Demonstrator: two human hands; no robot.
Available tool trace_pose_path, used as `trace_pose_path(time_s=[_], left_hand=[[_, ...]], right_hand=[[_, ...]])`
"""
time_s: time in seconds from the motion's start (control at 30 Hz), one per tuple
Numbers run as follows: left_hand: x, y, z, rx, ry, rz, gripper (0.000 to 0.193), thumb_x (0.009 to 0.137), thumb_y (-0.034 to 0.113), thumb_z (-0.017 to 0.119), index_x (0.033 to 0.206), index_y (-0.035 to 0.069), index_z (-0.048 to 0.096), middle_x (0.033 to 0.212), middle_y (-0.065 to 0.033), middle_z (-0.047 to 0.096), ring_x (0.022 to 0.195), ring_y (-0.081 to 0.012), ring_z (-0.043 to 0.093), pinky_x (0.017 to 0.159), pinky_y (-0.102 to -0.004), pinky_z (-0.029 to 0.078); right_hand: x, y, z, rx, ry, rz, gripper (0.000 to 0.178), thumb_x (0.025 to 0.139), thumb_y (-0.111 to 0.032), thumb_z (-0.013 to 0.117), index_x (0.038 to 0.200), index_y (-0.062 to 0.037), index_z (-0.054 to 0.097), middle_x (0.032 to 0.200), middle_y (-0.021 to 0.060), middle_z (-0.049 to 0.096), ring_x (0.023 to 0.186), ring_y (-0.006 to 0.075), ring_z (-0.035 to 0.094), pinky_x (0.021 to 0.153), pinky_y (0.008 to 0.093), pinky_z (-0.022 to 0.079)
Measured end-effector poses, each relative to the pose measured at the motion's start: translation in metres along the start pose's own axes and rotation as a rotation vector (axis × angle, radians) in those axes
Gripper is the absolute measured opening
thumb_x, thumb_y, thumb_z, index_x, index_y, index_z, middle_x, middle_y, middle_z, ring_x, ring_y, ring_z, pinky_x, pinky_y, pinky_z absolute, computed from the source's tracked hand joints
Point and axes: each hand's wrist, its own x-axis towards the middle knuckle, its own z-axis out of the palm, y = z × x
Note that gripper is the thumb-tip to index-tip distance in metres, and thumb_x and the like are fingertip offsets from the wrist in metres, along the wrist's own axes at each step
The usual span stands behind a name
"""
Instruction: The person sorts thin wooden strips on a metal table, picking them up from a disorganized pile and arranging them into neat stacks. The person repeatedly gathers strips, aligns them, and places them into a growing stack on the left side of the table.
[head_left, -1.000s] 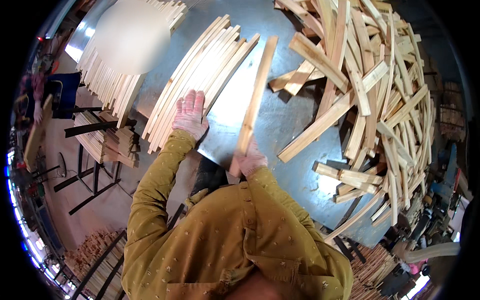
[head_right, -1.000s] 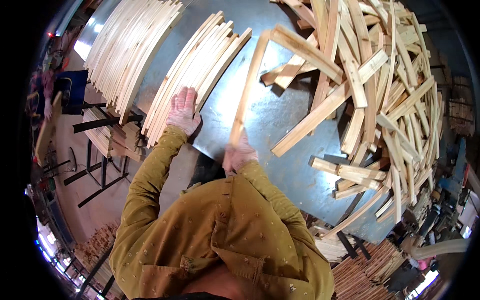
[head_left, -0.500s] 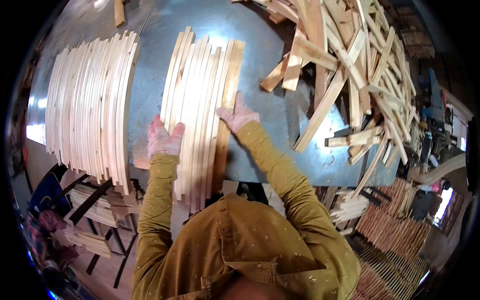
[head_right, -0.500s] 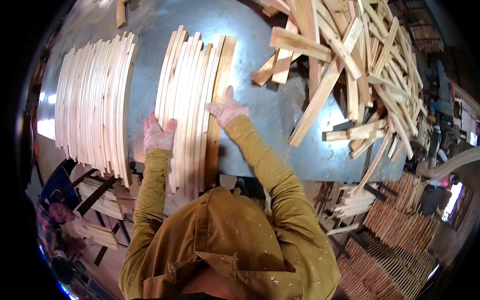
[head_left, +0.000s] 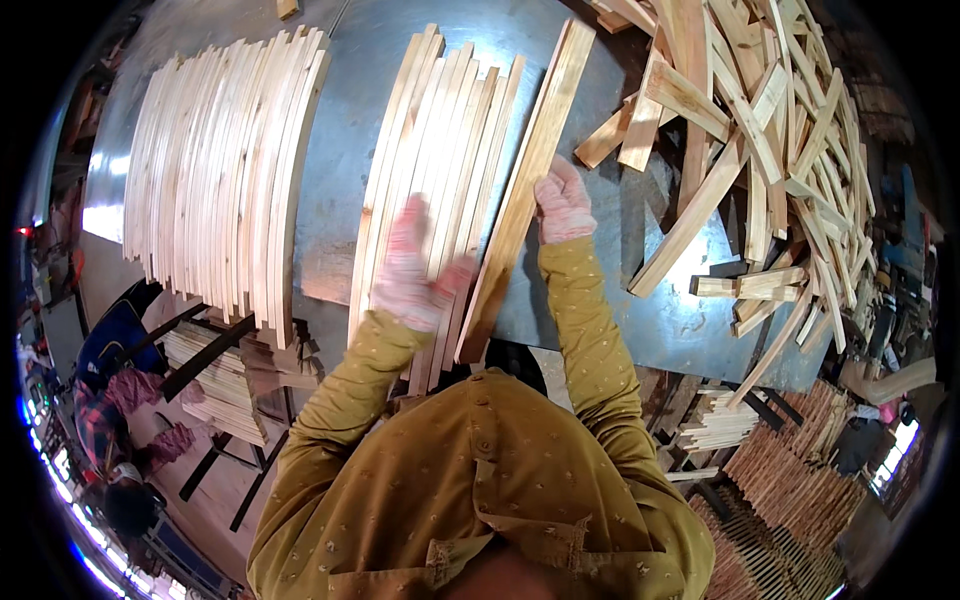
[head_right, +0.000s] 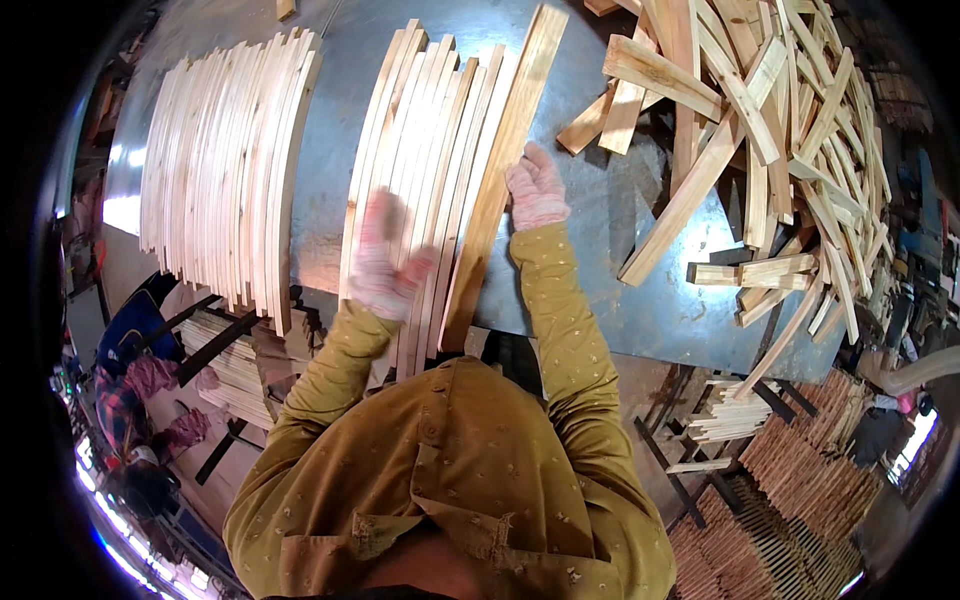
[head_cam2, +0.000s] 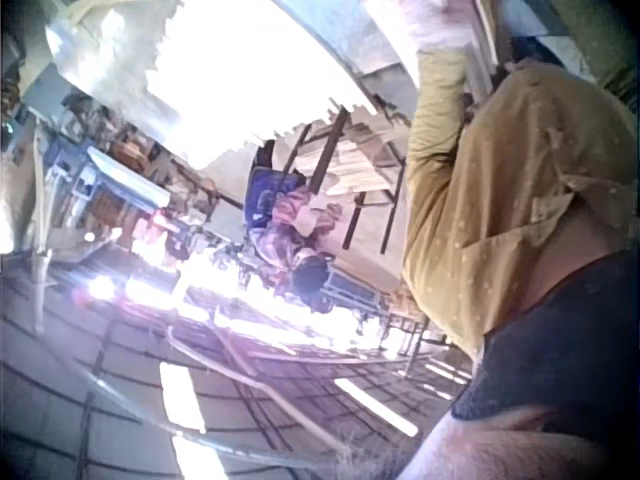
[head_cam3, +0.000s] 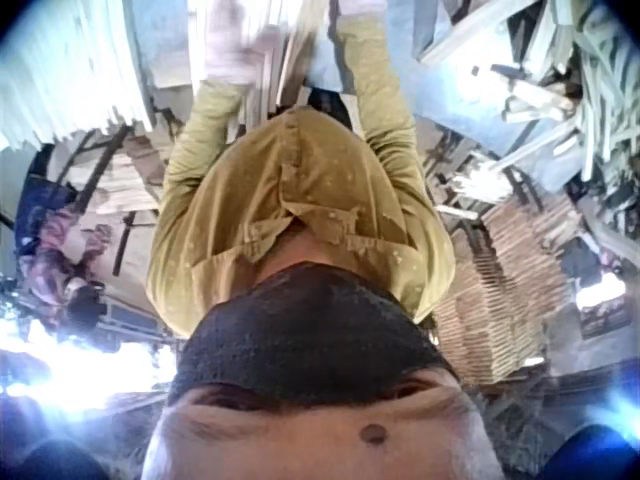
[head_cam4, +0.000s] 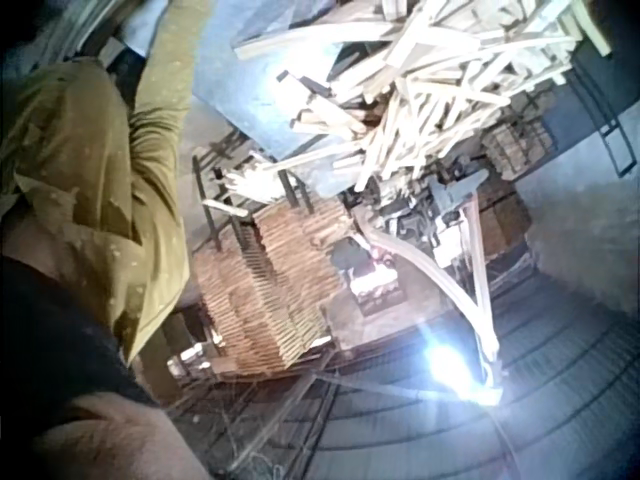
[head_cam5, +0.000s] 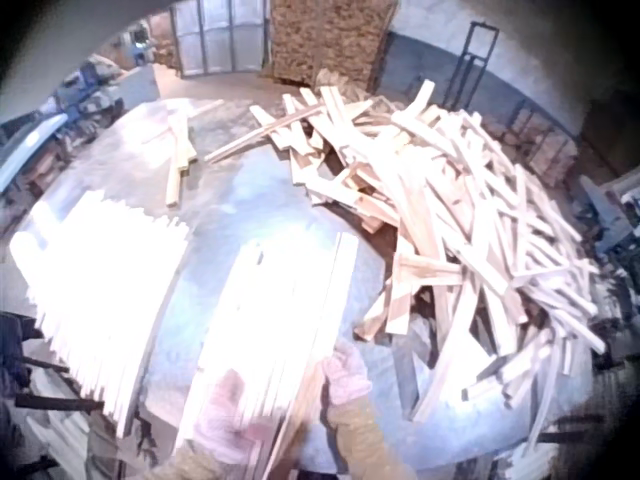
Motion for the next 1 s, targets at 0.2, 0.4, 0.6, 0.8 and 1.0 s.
trace_pose_path(time_s=[0.2,0.4,0.6,0.8,1.0], left_hand=[[0.014,0.050,0.027,-0.261,-0.135,-0.494,0.066,0.089,0.014,0.068,0.144,-0.003,0.036,0.115,-0.0099,0.060,0.101,-0.0182,0.058,0.088,-0.0295,0.050],[0.054,-0.031,-0.145,0.603,0.262,-0.530,0.058,0.092,0.023,0.064,0.140,-0.004,0.045,0.134,-0.0225,0.057,0.126,-0.0295,0.053,0.106,-0.0350,0.041],[0.079,-0.080,-0.245,1.160,-0.050,-0.898,0.061,0.090,0.032,0.060,0.142,0.006,0.043,0.141,-0.0247,0.046,0.131,-0.0368,0.047,0.108,-0.0416,0.041],[0.103,-0.061,-0.118,0.717,-0.169,-0.314,0.068,0.088,0.034,0.066,0.142,0.000,0.042,0.143,-0.0210,0.045,0.132,-0.0379,0.044,0.113,-0.0418,0.034],[0.143,-0.149,-0.044,0.505,-0.192,-0.176,0.082,0.085,0.041,0.072,0.147,0.001,0.035,0.147,-0.0206,0.041,0.135,-0.0326,0.041,0.113,-0.0419,0.033]], right_hand=[[-0.022,-0.093,0.066,0.062,0.009,0.073,0.047,0.094,-0.017,0.064,0.132,0.0042,0.049,0.093,0.0090,0.064,0.069,0.0113,0.057,0.061,0.0225,0.045],[-0.016,-0.024,-0.007,-0.188,0.123,0.199,0.043,0.095,-0.017,0.060,0.132,0.0019,0.049,0.087,0.0075,0.062,0.067,0.0118,0.054,0.057,0.0248,0.046],[-0.017,0.004,-0.002,-0.269,0.081,0.180,0.045,0.094,-0.023,0.061,0.131,0.0009,0.053,0.091,0.0110,0.064,0.076,0.0171,0.061,0.067,0.0290,0.052],[0.047,-0.036,0.048,-1.378,0.048,-0.229,0.056,0.095,-0.046,0.048,0.134,-0.0067,0.055,0.141,0.0220,0.049,0.131,0.0369,0.046,0.109,0.0486,0.035],[0.069,-0.011,0.078,-1.337,-0.012,-0.232,0.067,0.095,-0.045,0.051,0.145,-0.0019,0.041,0.146,0.0219,0.045,0.135,0.0348,0.043,0.109,0.0456,0.035]])
